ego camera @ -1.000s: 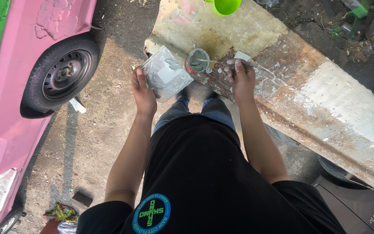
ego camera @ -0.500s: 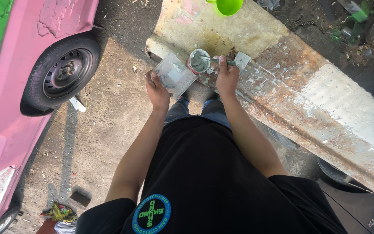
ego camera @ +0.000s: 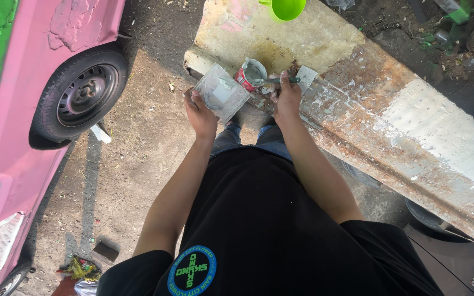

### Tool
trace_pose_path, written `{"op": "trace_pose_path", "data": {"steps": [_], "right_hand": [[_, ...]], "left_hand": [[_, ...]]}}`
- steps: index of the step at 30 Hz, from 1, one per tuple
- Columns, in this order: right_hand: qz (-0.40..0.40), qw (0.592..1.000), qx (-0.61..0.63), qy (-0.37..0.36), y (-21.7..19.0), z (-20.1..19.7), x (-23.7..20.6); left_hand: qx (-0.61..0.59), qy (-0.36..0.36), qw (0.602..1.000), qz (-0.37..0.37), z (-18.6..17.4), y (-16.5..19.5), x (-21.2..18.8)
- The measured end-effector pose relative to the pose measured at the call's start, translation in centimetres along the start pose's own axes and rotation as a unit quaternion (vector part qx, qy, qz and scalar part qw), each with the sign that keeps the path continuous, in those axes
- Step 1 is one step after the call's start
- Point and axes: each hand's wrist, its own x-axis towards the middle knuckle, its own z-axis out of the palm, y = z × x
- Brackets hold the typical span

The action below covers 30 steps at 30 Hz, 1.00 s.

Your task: The person uses a putty knife to spread white plaster from a plastic container onto a long concrete ledge. They repeatedly scoop plaster and smooth it along the surface, working from left to right.

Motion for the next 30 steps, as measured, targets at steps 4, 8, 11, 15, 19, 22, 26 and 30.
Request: {"op": "trace_pose_path", "data": {"steps": [4,8,11,15,19,22,26,30], "right_hand": [[0.054,0.994,0.094,-0.002,-0.4,-1.0,0.1],[0.109,0.975,0.193,-0.013,-1.1,-1.6,-0.3],[0.11,0.964,0.237,-0.043,-1.9,-1.5,-1.1],[0.093,0.956,0.24,-0.138,-3.0,-0.7,-2.6],[0.053,0.951,0.197,-0.232,-3.8,-0.1,-3.7],[0.036,0.956,0.183,-0.226,-4.6,-0.5,-4.0],[0.0,0.966,0.153,-0.207,-5.8,-1.7,-3.6],[-0.101,0.981,-0.056,-0.156,-6.5,-2.1,-2.8]], "left_hand": [[0.035,0.005,0.998,0.054,-0.4,-0.9,0.8],[0.01,0.016,0.997,0.072,-1.4,-1.3,1.0],[-0.074,-0.012,0.995,0.059,-2.5,0.1,1.0],[-0.122,-0.056,0.989,-0.056,-3.6,2.7,0.1],[-0.291,-0.109,0.95,-0.024,-2.8,4.7,-0.1],[-0.319,-0.11,0.94,-0.046,-2.7,5.1,0.0],[-0.307,-0.096,0.946,-0.025,-3.5,4.1,0.3],[-0.104,-0.024,0.994,-0.02,-5.0,2.1,0.1]]}}
